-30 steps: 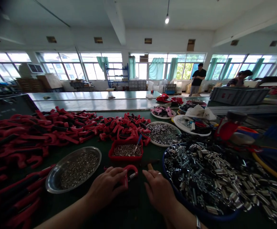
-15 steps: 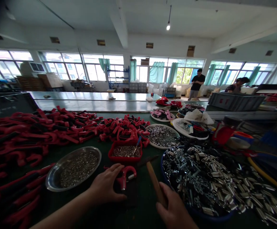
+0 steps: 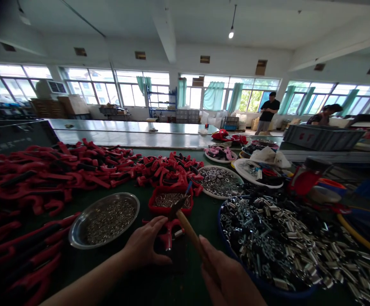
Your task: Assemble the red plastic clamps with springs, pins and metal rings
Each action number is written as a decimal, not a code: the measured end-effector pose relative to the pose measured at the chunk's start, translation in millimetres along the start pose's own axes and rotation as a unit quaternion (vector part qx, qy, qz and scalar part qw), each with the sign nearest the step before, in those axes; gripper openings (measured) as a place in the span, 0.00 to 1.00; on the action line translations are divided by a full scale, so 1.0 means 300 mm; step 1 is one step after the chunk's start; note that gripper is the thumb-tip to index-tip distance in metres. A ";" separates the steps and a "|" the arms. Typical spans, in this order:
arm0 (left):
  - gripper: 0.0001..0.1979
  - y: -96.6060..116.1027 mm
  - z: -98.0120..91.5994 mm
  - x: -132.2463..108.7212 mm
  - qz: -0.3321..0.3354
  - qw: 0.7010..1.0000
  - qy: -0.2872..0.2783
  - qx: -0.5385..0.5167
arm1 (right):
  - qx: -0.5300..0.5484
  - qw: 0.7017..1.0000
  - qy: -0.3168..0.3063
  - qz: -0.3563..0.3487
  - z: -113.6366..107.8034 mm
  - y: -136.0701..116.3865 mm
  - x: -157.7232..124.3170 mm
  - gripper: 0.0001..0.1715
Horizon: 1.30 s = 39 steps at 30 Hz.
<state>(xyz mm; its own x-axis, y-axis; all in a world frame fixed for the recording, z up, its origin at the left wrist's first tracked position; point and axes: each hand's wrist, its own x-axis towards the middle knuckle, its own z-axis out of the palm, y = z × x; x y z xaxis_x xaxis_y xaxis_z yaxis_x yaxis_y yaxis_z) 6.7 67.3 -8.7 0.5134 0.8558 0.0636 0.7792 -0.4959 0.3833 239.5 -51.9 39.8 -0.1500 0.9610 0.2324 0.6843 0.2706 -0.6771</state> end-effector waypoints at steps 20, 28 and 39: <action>0.21 0.118 -0.217 0.006 0.027 0.995 -0.061 -0.074 | -0.097 0.990 -0.045 -0.095 0.068 0.032 0.225 0.17; 0.35 -0.010 -0.142 0.109 -0.186 0.943 -0.160 -0.224 | -0.017 0.993 -0.095 -0.074 0.146 0.123 0.363 0.15; 0.27 -0.028 -0.052 0.031 -0.088 0.993 0.022 -0.081 | -0.148 0.985 0.059 0.067 0.128 0.152 0.496 0.23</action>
<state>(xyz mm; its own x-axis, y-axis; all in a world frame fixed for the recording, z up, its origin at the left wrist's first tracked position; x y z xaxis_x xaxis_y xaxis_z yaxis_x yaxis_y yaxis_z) -0.6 81.6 3.1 0.3550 0.9346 0.0221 0.7860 -0.3112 0.5342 220.9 105.6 16.7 0.0279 0.9686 0.2469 0.8732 0.0966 -0.4777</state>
